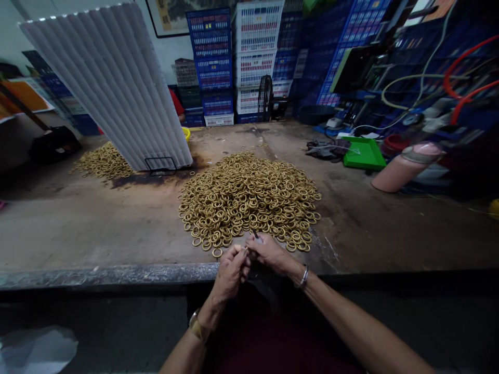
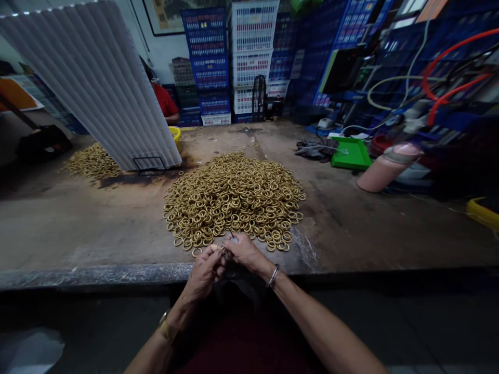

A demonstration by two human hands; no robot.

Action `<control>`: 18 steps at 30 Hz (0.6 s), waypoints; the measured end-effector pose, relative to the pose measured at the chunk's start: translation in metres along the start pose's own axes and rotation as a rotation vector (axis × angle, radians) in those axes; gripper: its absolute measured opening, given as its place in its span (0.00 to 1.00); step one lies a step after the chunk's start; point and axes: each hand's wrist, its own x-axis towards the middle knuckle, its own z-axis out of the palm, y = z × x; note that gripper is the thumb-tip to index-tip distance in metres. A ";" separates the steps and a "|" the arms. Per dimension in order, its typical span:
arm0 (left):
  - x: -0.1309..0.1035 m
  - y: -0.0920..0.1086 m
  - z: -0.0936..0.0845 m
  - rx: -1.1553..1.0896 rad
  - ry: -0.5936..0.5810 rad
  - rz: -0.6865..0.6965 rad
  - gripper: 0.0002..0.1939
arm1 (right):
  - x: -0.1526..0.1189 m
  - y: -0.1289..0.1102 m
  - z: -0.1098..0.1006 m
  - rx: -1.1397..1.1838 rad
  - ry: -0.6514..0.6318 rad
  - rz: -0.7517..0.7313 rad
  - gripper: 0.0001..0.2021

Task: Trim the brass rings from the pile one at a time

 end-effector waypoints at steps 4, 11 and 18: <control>-0.001 0.001 0.000 -0.092 -0.023 -0.007 0.16 | 0.000 0.000 0.000 -0.013 0.014 -0.011 0.10; 0.001 0.003 -0.002 -0.125 0.042 0.039 0.17 | -0.002 0.009 -0.005 -0.593 0.176 -0.336 0.06; 0.002 -0.001 -0.004 0.019 0.028 0.100 0.16 | -0.008 0.017 -0.002 -0.934 0.092 -0.405 0.07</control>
